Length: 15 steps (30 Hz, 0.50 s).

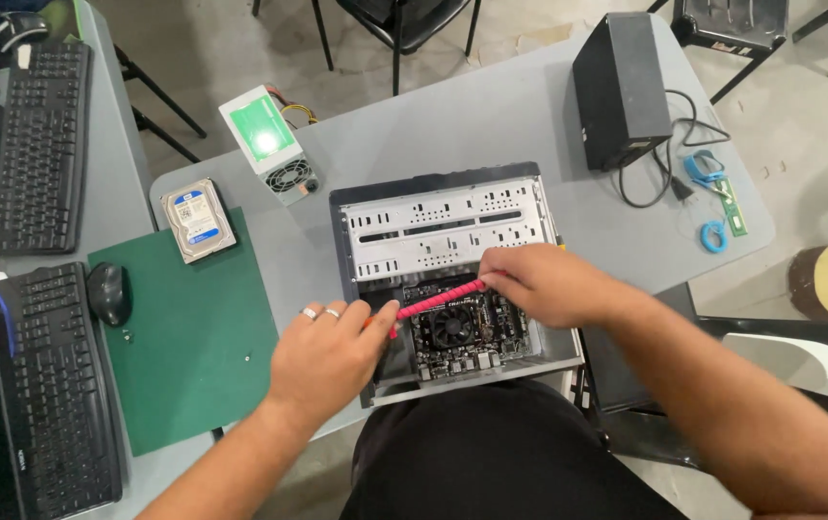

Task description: Installing a hard drive into a computer case, including cable routing and securing with screws.

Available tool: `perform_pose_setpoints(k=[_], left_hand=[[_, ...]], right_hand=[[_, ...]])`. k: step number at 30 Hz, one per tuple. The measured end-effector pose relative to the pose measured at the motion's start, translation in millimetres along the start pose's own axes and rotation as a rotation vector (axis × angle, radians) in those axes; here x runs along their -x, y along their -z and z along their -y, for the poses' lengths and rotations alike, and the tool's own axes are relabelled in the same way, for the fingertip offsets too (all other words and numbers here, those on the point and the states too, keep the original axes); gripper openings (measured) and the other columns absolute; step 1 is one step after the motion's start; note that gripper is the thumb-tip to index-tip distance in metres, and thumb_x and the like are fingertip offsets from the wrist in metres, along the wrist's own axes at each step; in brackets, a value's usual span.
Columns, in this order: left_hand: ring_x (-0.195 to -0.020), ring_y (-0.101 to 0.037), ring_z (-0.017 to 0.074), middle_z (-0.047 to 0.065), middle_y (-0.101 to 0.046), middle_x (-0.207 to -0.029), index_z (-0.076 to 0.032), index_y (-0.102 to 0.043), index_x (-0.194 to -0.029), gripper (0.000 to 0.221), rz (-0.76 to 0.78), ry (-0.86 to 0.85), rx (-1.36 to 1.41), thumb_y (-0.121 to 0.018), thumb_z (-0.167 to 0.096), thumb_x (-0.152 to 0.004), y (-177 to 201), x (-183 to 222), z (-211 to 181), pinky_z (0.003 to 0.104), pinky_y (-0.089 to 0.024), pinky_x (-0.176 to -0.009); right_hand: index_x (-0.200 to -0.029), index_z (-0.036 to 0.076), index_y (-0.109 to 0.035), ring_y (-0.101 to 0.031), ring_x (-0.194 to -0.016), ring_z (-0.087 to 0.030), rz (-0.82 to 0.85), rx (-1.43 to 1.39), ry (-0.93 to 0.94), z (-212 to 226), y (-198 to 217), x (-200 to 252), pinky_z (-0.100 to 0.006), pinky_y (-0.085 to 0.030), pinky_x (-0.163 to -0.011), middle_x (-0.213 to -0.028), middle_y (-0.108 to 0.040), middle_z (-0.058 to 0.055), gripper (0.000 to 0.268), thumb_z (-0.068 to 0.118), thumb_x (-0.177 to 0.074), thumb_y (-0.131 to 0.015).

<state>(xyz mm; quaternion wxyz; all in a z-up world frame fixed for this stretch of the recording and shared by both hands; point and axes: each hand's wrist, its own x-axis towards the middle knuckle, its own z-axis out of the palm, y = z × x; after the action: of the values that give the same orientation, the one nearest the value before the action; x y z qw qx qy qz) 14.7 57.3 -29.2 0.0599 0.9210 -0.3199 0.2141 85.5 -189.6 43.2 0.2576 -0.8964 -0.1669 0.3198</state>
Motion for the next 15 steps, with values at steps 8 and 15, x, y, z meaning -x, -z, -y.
perform_pose_setpoints(k=[8, 15], left_hand=[[-0.053, -0.048, 0.0198, -0.006, -0.051, -0.063, -0.026, -0.064, -0.099, 0.021, 0.058, 0.354, 0.530, -0.050, -0.033, -0.086, 11.6, -9.7, 3.1, 0.034, -0.037, -0.047], [-0.049, -0.039, 0.0141, -0.005, -0.041, -0.063, -0.022, -0.062, -0.095, 0.009, -0.176, -0.241, 0.036, -0.056, -0.024, -0.089, 38.1, -21.3, 21.8, 0.028, -0.032, -0.044]], right_hand=[[-0.081, 0.011, -0.052, -0.038, -0.059, -0.009, 0.119, -0.619, 0.425, -16.4, 11.4, 3.8, -0.022, -0.033, -0.059, -0.068, -0.045, 0.004, 0.024, 0.025, -0.093, -0.038], [-0.072, 0.014, -0.055, -0.040, -0.059, -0.010, 0.596, 0.105, 0.202, 15.1, 47.8, 1.7, -0.025, -0.037, -0.059, -0.063, -0.047, 0.005, 0.025, 0.028, -0.091, -0.046]])
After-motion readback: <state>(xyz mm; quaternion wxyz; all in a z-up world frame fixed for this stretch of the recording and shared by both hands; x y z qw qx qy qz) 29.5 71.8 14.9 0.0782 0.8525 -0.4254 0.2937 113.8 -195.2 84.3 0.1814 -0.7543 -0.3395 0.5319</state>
